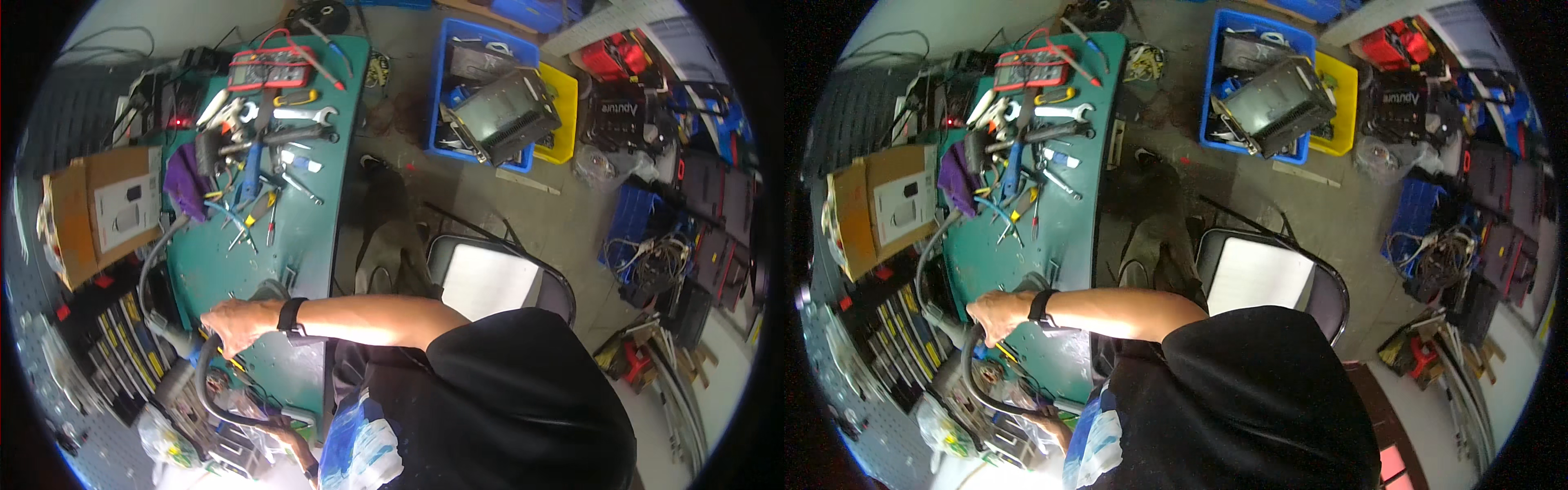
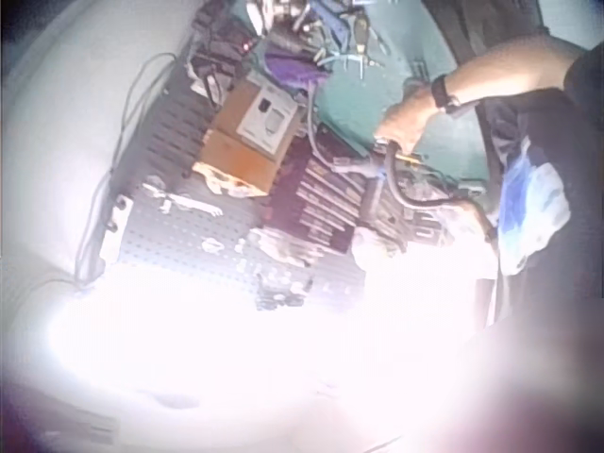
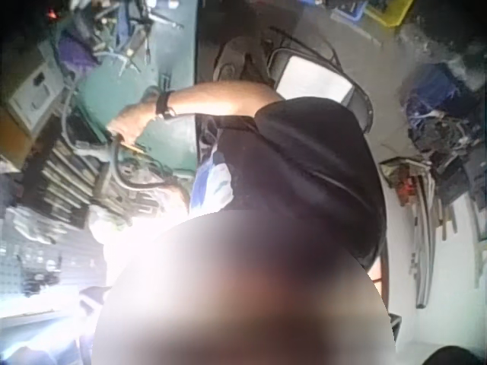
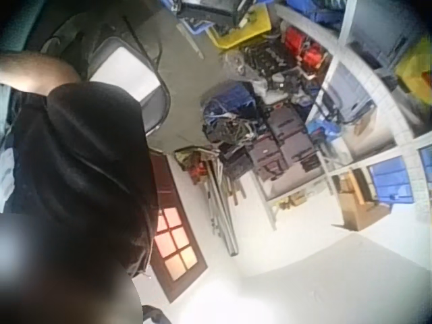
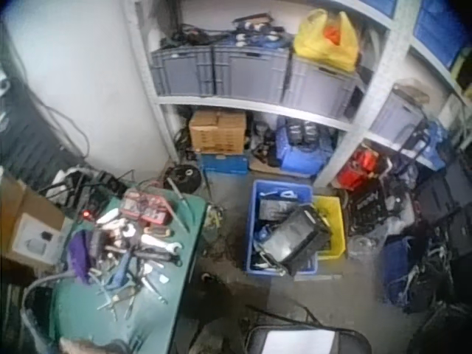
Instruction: Dismantle and inspect an industrial power plug connector.
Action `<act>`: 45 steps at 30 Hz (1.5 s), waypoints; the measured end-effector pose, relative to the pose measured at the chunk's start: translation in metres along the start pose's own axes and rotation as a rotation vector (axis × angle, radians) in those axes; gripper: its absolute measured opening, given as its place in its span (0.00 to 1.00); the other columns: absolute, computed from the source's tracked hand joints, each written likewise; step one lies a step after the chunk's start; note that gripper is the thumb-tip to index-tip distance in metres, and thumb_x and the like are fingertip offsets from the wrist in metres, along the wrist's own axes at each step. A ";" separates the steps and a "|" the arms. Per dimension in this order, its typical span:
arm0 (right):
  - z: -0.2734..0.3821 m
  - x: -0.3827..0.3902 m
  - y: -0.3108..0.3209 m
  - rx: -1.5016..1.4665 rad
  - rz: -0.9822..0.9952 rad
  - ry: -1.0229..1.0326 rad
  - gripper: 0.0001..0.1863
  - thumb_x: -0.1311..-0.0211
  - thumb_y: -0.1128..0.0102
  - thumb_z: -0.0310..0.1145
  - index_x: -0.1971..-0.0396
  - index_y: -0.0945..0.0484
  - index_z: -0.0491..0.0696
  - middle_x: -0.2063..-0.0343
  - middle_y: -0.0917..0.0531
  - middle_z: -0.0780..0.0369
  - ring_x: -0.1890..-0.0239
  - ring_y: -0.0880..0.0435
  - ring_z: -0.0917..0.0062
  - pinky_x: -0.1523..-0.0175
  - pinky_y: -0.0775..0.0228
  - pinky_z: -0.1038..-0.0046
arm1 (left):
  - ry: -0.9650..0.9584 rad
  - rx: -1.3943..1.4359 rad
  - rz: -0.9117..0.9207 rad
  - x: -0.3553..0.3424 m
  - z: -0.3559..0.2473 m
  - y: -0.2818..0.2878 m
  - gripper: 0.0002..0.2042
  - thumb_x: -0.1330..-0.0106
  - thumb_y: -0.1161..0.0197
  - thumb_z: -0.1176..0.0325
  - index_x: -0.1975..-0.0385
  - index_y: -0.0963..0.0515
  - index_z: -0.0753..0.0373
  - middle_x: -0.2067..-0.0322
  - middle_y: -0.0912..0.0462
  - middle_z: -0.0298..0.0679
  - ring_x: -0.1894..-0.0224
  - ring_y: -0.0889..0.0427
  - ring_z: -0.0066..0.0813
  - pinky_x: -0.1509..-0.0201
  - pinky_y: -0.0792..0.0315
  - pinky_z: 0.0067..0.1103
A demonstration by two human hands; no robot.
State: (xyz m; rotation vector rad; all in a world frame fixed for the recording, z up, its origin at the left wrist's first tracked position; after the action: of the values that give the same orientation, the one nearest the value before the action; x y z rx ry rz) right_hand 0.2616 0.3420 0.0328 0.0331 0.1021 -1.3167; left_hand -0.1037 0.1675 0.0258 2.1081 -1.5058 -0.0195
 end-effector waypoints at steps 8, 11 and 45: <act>-0.005 0.008 0.022 -0.035 -0.091 -0.023 0.27 0.60 0.21 0.38 0.64 0.24 0.38 0.68 0.17 0.47 0.60 0.15 0.51 0.53 0.24 0.56 | 0.000 -0.028 0.044 -0.027 -0.006 -0.011 0.25 0.22 0.55 0.33 0.63 0.34 0.51 0.78 0.43 0.26 0.80 0.42 0.20 0.77 0.41 0.22; 0.000 0.011 0.021 -0.059 -0.086 0.012 0.27 0.59 0.21 0.38 0.64 0.24 0.38 0.67 0.17 0.47 0.60 0.16 0.51 0.53 0.24 0.56 | 0.012 -0.014 0.027 -0.024 0.001 -0.008 0.25 0.23 0.55 0.33 0.63 0.34 0.51 0.78 0.43 0.26 0.80 0.42 0.20 0.77 0.41 0.22; -0.001 0.001 -0.040 0.101 0.012 0.095 0.31 0.58 0.17 0.45 0.63 0.24 0.40 0.65 0.18 0.48 0.58 0.17 0.52 0.52 0.25 0.55 | 0.144 0.075 -0.119 0.016 0.067 0.054 0.26 0.24 0.54 0.31 0.64 0.35 0.50 0.78 0.44 0.26 0.80 0.42 0.20 0.78 0.42 0.21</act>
State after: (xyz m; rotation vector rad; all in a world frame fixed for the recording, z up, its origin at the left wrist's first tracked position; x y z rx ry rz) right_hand 0.2234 0.3309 0.0329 0.1821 0.1162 -1.3074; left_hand -0.1658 0.1128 -0.0036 2.2052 -1.3148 0.1443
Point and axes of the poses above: each hand's wrist, its own x-axis away from the middle knuckle, its own y-axis out of the back of the hand, z = x × y, the point moved 10 cm from there along -x, towards the middle knuckle
